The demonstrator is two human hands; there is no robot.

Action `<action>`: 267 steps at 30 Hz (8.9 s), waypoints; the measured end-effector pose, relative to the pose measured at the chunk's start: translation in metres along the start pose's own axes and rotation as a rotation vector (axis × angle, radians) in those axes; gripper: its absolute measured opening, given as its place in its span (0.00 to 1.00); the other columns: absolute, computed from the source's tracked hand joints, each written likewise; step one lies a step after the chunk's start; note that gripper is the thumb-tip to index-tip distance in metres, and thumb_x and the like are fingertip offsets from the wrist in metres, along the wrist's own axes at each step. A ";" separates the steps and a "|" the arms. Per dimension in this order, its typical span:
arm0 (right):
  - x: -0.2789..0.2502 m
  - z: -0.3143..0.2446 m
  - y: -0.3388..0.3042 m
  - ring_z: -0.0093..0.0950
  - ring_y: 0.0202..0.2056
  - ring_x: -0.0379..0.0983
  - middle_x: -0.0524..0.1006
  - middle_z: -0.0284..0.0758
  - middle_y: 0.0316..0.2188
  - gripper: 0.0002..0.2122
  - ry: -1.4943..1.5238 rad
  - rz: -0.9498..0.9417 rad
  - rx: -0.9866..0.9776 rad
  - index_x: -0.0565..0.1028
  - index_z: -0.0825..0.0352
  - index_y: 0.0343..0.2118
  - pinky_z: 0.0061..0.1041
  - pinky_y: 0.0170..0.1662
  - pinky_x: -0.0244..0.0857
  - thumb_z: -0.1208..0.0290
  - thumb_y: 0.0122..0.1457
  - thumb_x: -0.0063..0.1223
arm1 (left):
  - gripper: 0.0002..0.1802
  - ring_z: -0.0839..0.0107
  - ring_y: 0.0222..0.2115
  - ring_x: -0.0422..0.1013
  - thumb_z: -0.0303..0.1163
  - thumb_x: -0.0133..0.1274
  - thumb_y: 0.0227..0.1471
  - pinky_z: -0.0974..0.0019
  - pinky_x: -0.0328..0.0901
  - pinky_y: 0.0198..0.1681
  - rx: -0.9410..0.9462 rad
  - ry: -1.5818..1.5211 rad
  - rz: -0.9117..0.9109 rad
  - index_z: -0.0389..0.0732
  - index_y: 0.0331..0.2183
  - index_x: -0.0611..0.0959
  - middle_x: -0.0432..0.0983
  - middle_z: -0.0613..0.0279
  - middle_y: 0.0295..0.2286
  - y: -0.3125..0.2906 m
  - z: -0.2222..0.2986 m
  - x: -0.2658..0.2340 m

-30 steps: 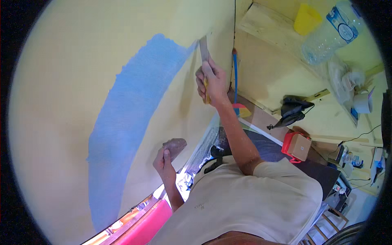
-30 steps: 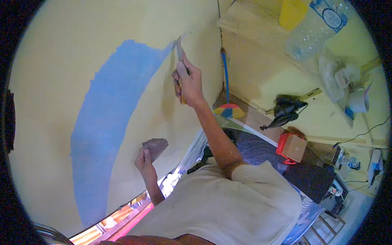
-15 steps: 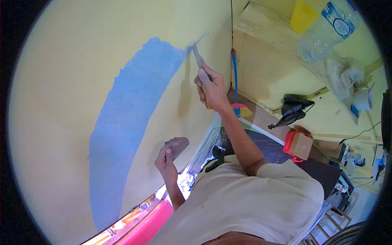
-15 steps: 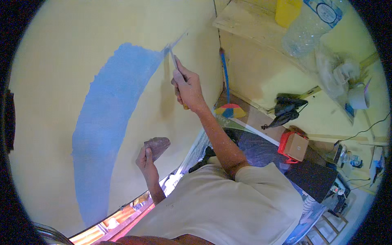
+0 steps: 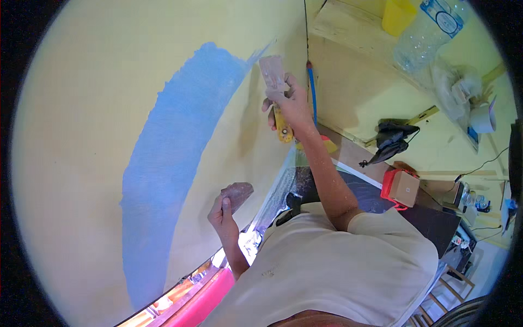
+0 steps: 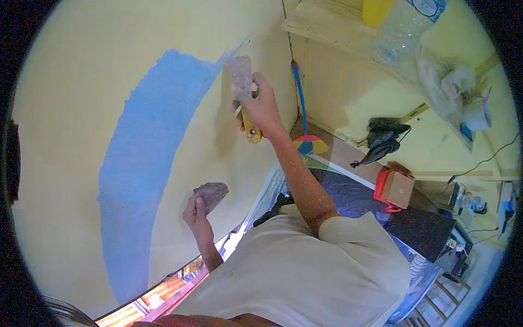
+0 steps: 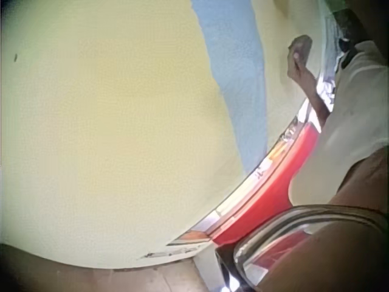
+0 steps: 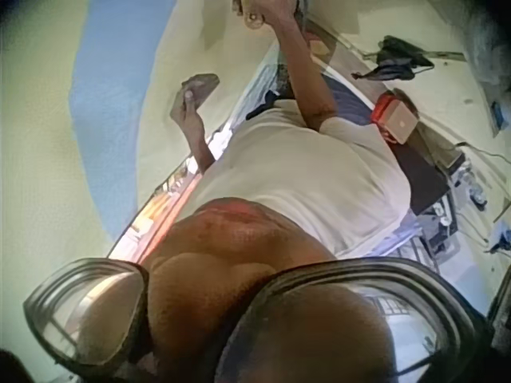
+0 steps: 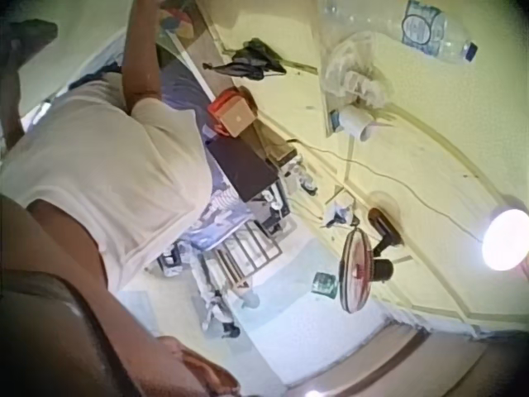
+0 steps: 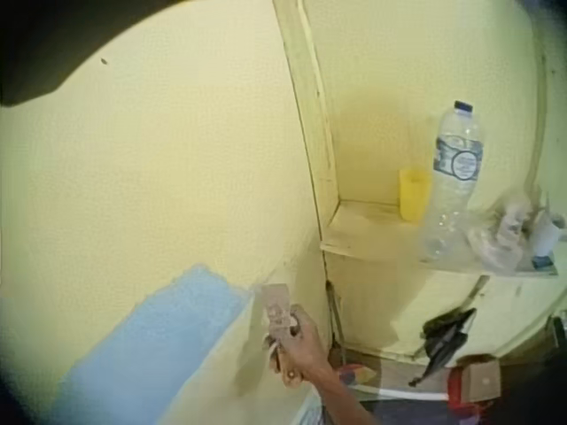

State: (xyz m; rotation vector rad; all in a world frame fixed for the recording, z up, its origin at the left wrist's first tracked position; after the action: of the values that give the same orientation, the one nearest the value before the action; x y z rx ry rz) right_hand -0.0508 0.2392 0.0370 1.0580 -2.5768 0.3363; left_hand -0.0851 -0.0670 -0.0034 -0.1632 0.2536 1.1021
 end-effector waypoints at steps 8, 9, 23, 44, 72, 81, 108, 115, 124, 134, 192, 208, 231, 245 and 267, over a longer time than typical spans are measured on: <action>0.016 0.009 -0.009 0.21 0.15 0.64 0.66 0.32 0.21 0.22 0.145 -0.063 -0.125 0.57 0.68 0.59 0.25 0.14 0.65 0.71 0.64 0.44 | 0.16 0.74 0.41 0.72 0.32 0.48 0.63 0.67 0.64 0.50 0.028 -0.010 -0.010 0.30 0.44 0.81 0.80 0.58 0.38 -0.004 0.000 -0.009; 0.018 0.003 -0.015 0.23 0.18 0.67 0.69 0.34 0.24 0.24 -0.004 -0.051 -0.107 0.55 0.68 0.62 0.28 0.20 0.68 0.69 0.65 0.43 | 0.16 0.73 0.41 0.72 0.32 0.48 0.63 0.67 0.64 0.50 0.029 -0.016 -0.001 0.30 0.44 0.81 0.80 0.58 0.38 -0.005 -0.001 -0.010; 0.031 -0.005 0.005 0.55 0.37 0.73 0.76 0.57 0.33 0.24 -0.782 0.125 -0.325 0.62 0.55 0.63 0.48 0.44 0.66 0.70 0.63 0.44 | 0.15 0.72 0.43 0.72 0.29 0.48 0.62 0.67 0.63 0.53 0.018 -0.022 -0.024 0.31 0.45 0.81 0.80 0.58 0.39 -0.013 0.000 -0.009; 0.027 0.001 0.023 0.54 0.33 0.74 0.76 0.54 0.27 0.22 -1.148 0.296 -0.474 0.64 0.64 0.60 0.48 0.40 0.67 0.72 0.62 0.43 | 0.14 0.76 0.40 0.72 0.29 0.49 0.62 0.71 0.64 0.48 0.050 -0.025 -0.135 0.31 0.45 0.81 0.80 0.60 0.37 -0.019 -0.007 -0.030; 0.024 -0.019 0.022 0.53 0.40 0.75 0.78 0.54 0.36 0.20 -1.089 0.218 -0.338 0.72 0.65 0.52 0.47 0.44 0.69 0.75 0.54 0.44 | 0.13 0.81 0.33 0.66 0.30 0.52 0.61 0.75 0.62 0.40 0.079 -0.044 -0.215 0.30 0.41 0.81 0.75 0.68 0.29 -0.031 -0.028 -0.045; 0.017 -0.007 0.044 0.54 0.35 0.75 0.77 0.55 0.31 0.16 -1.111 0.277 -0.363 0.76 0.69 0.47 0.45 0.41 0.69 0.70 0.58 0.45 | 0.13 0.77 0.37 0.70 0.30 0.51 0.61 0.72 0.64 0.45 0.106 -0.128 -0.252 0.32 0.43 0.82 0.80 0.63 0.35 -0.027 -0.006 -0.031; 0.013 -0.009 0.044 0.54 0.39 0.74 0.77 0.57 0.35 0.13 -1.077 0.310 -0.447 0.78 0.75 0.37 0.46 0.44 0.68 0.71 0.55 0.47 | 0.13 0.77 0.39 0.72 0.28 0.51 0.60 0.71 0.65 0.47 0.123 -0.032 -0.213 0.32 0.45 0.82 0.81 0.61 0.37 -0.053 0.001 -0.032; 0.012 -0.011 0.043 0.53 0.40 0.75 0.77 0.56 0.36 0.12 -1.142 0.310 -0.405 0.77 0.74 0.36 0.45 0.46 0.68 0.72 0.55 0.46 | 0.14 0.78 0.37 0.71 0.30 0.51 0.60 0.72 0.65 0.45 0.134 -0.089 -0.218 0.32 0.44 0.81 0.81 0.61 0.35 -0.049 0.005 -0.027; -0.013 -0.010 0.071 0.51 0.41 0.75 0.78 0.55 0.36 0.14 -1.150 0.364 -0.437 0.77 0.71 0.41 0.45 0.47 0.68 0.72 0.54 0.46 | 0.14 0.78 0.37 0.71 0.31 0.51 0.61 0.72 0.65 0.44 0.149 -0.071 -0.237 0.32 0.44 0.81 0.81 0.61 0.35 -0.053 0.009 -0.014; -0.019 -0.028 0.072 0.55 0.38 0.74 0.78 0.54 0.33 0.15 -1.176 0.361 -0.489 0.77 0.68 0.43 0.45 0.45 0.68 0.70 0.56 0.46 | 0.14 0.78 0.37 0.71 0.31 0.50 0.61 0.72 0.64 0.45 0.102 0.036 -0.226 0.34 0.45 0.82 0.80 0.62 0.35 -0.057 0.015 -0.009; -0.019 0.017 0.038 0.21 0.05 0.52 0.61 0.25 0.12 0.13 0.977 -0.489 0.400 0.65 0.55 0.28 0.26 0.07 0.53 0.56 0.68 0.34 | 0.16 0.70 0.43 0.72 0.32 0.49 0.62 0.63 0.64 0.52 0.038 0.034 0.065 0.30 0.43 0.81 0.79 0.56 0.40 -0.010 0.034 0.033; -0.019 0.015 0.036 0.22 0.05 0.52 0.62 0.26 0.12 0.13 0.998 -0.506 0.468 0.64 0.56 0.29 0.26 0.07 0.52 0.56 0.68 0.35 | 0.19 0.70 0.43 0.71 0.37 0.50 0.62 0.64 0.63 0.52 0.069 -0.053 0.052 0.29 0.44 0.81 0.78 0.56 0.40 -0.003 0.033 0.034; -0.014 0.007 0.036 0.21 0.07 0.52 0.61 0.25 0.12 0.12 0.912 -0.400 0.459 0.65 0.55 0.29 0.26 0.09 0.51 0.58 0.68 0.36 | 0.19 0.70 0.44 0.71 0.38 0.50 0.62 0.64 0.62 0.53 0.055 -0.061 0.115 0.30 0.42 0.81 0.78 0.57 0.40 -0.020 0.039 0.040; -0.011 0.005 0.025 0.20 0.06 0.51 0.61 0.25 0.12 0.13 0.978 -0.617 0.447 0.65 0.55 0.29 0.25 0.08 0.50 0.58 0.69 0.34 | 0.20 0.71 0.42 0.72 0.38 0.50 0.63 0.65 0.64 0.51 0.096 -0.031 0.139 0.29 0.45 0.81 0.79 0.56 0.40 -0.028 0.037 0.042; 0.013 0.004 0.014 0.21 0.06 0.52 0.61 0.26 0.12 0.14 0.909 -0.438 0.402 0.65 0.56 0.29 0.26 0.08 0.53 0.57 0.70 0.32 | 0.20 0.71 0.41 0.72 0.38 0.50 0.63 0.64 0.64 0.51 0.097 -0.004 0.127 0.29 0.44 0.81 0.78 0.57 0.38 -0.034 0.037 0.041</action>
State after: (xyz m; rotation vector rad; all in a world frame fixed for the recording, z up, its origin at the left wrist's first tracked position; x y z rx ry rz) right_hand -0.0706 0.2391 0.0375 1.1855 -1.4656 0.9736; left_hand -0.0323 -0.0374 0.0204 -0.0590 0.3166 1.2129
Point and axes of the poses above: each hand's wrist, its own y-axis towards the middle knuckle, its own x-axis out of the palm, z = x × y, the point moved 1 cm from there along y, towards the middle knuckle
